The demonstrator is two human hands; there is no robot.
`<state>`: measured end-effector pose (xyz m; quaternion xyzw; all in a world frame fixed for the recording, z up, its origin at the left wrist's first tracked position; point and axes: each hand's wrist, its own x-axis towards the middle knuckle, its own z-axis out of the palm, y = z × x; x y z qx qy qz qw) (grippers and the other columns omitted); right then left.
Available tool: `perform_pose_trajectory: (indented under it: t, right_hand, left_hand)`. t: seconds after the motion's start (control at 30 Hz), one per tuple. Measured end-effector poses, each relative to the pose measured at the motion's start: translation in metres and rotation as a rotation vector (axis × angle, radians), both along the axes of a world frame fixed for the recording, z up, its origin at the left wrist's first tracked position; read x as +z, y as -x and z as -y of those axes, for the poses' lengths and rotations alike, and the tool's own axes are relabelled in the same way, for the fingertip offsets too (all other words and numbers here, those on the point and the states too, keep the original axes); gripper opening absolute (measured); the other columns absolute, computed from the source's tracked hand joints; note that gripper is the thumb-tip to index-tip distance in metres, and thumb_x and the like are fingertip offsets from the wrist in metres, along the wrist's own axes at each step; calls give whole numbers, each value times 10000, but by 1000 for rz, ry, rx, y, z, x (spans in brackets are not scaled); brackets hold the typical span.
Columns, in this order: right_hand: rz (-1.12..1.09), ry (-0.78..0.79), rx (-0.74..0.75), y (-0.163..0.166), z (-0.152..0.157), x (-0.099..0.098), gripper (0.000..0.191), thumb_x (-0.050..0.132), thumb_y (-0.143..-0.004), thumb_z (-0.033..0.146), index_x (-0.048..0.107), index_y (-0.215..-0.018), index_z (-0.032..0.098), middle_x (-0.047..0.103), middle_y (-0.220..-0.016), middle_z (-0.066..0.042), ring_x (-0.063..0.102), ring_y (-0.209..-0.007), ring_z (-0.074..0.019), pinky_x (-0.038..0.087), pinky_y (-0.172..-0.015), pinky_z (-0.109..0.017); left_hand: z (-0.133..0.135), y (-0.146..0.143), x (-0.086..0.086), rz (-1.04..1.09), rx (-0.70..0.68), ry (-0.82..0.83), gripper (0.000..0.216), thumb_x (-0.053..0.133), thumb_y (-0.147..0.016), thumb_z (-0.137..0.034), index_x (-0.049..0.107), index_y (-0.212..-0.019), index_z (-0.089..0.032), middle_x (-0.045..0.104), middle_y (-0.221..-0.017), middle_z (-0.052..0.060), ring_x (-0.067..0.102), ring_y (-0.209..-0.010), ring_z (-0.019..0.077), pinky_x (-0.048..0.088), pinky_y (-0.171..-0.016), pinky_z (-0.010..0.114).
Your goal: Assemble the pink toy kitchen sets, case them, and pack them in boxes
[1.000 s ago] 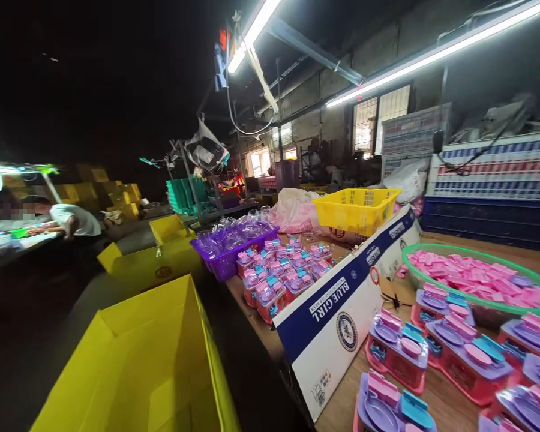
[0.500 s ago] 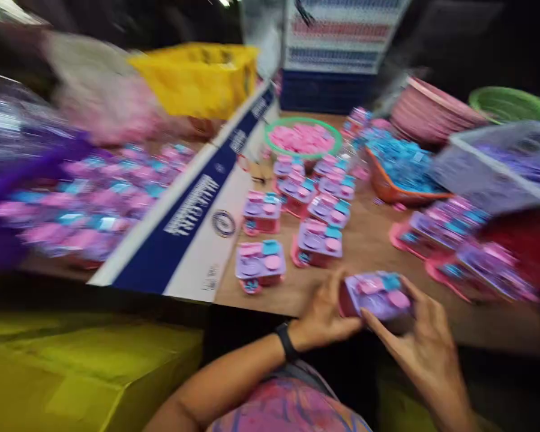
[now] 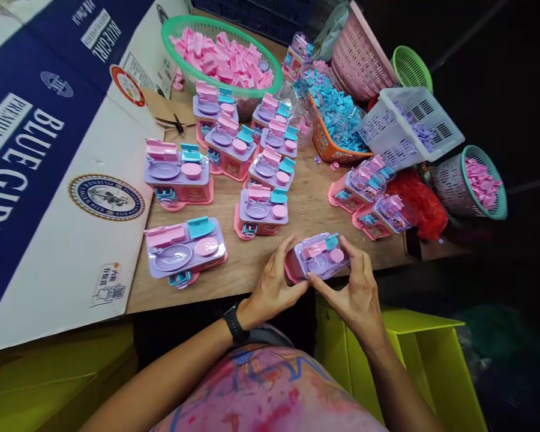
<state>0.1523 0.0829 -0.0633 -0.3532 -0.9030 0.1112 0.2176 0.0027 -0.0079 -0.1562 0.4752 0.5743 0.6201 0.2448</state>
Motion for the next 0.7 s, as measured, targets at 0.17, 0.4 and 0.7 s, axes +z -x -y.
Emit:
perform_pose_trajectory:
  t: [0.17, 0.4, 0.7]
  right_hand:
    - [50, -12, 24, 1, 1, 6, 790, 748, -930, 540, 405, -1555, 201, 555, -1342, -167, 600, -1227, -318, 554, -1037, -511]
    - [110, -9, 28, 3, 2, 14, 770, 710, -962, 533, 373, -1571, 204, 541, -1348, -180, 589, -1233, -327, 548, -1028, -515]
    - [211, -31, 9, 2, 2, 21, 762, 676, -969, 514, 357, -1587, 202, 547, -1315, -182, 568, -1218, -354, 529, -1023, -566]
  left_hand:
    - [3, 4, 8, 15, -47, 18, 937, 731, -845, -189, 185, -1607, -214, 511, -1565, 163, 515, -1455, 278, 429, -1231, 487]
    - [3, 7, 33, 413, -203, 71, 561, 593, -985, -301, 362, -1487, -200, 489, -1556, 147, 459, -1481, 257, 374, -1259, 458]
    - [-18, -13, 48, 485, 5, 216, 594, 691, -949, -469, 440, -1412, -196, 581, -1422, 144, 554, -1333, 277, 432, -1164, 492]
